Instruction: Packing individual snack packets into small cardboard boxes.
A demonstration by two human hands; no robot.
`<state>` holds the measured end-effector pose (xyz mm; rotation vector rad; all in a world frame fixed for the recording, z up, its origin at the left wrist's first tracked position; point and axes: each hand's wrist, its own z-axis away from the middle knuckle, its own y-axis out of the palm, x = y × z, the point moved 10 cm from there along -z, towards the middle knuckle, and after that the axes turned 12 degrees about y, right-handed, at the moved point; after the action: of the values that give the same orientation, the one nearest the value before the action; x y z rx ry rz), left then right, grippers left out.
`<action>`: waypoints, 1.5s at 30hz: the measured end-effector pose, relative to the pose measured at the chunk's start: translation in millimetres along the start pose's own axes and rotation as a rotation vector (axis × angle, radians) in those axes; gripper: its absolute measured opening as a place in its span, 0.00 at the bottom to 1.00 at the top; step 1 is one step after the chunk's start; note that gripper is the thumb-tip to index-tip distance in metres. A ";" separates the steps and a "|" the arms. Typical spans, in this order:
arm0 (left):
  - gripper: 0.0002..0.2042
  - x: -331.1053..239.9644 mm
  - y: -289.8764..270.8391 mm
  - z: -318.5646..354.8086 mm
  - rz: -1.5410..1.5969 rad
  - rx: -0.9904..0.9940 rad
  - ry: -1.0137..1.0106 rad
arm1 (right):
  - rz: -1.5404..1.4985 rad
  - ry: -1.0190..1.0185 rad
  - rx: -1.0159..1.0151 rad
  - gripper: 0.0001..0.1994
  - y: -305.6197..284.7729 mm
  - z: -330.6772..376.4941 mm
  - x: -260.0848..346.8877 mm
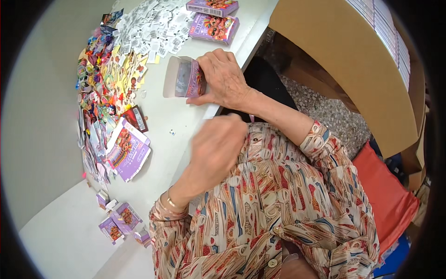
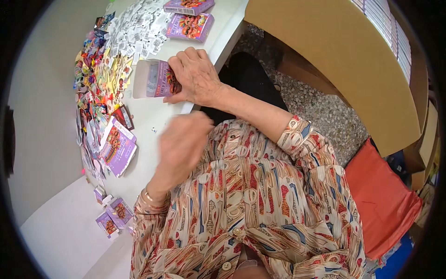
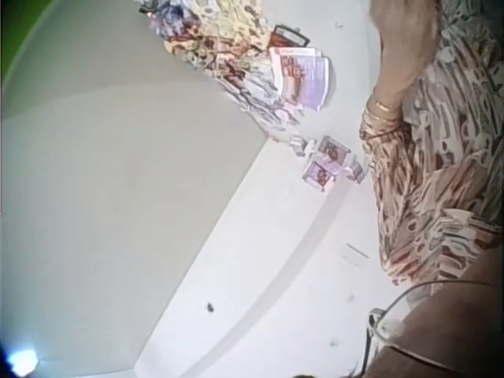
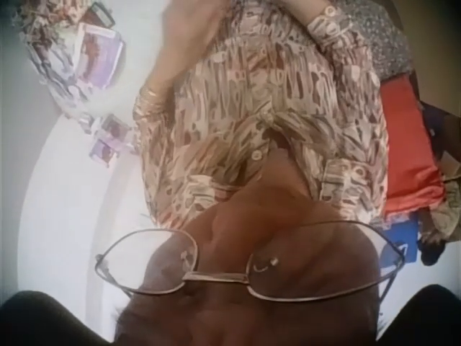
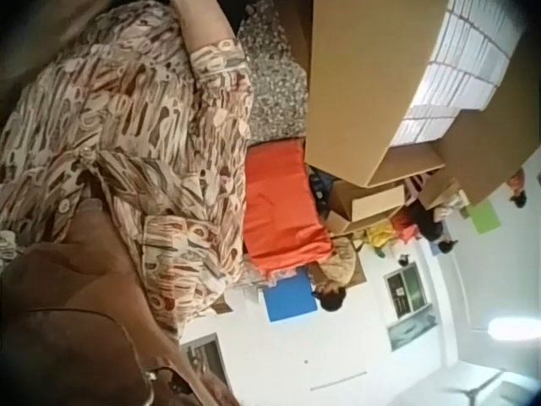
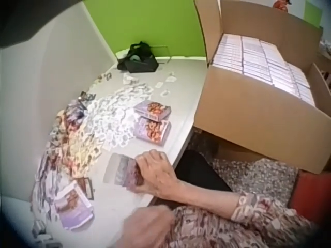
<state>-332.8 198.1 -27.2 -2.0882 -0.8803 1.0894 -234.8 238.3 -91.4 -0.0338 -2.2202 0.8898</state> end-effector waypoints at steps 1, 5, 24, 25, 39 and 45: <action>0.08 14.3 34.8 7.6 0.089 0.173 -0.116 | -0.011 -0.015 -0.015 0.39 -0.9 0.2 0.2; 0.12 74.3 146.4 46.7 0.096 0.415 -0.189 | -0.002 0.001 0.014 0.39 3.4 -0.2 3.8; 0.19 166.8 259.3 114.9 0.271 0.222 -0.647 | -0.026 0.000 0.068 0.40 5.2 -3.6 3.6; 0.19 170.8 259.7 115.0 0.342 0.017 -0.589 | -0.030 -0.009 0.058 0.40 2.6 -4.5 5.5; 0.10 29.3 89.7 44.8 0.288 0.729 -0.257 | 0.008 0.020 0.071 0.40 -6.2 -1.3 10.9; 0.09 152.1 -100.8 84.6 0.192 0.023 -0.677 | -0.001 0.014 0.070 0.40 -3.7 -2.7 11.5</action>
<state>-366.0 394.1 -57.9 -1.8185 -0.9649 1.9590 -240.6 240.2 -80.6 -0.0056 -2.1748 0.9629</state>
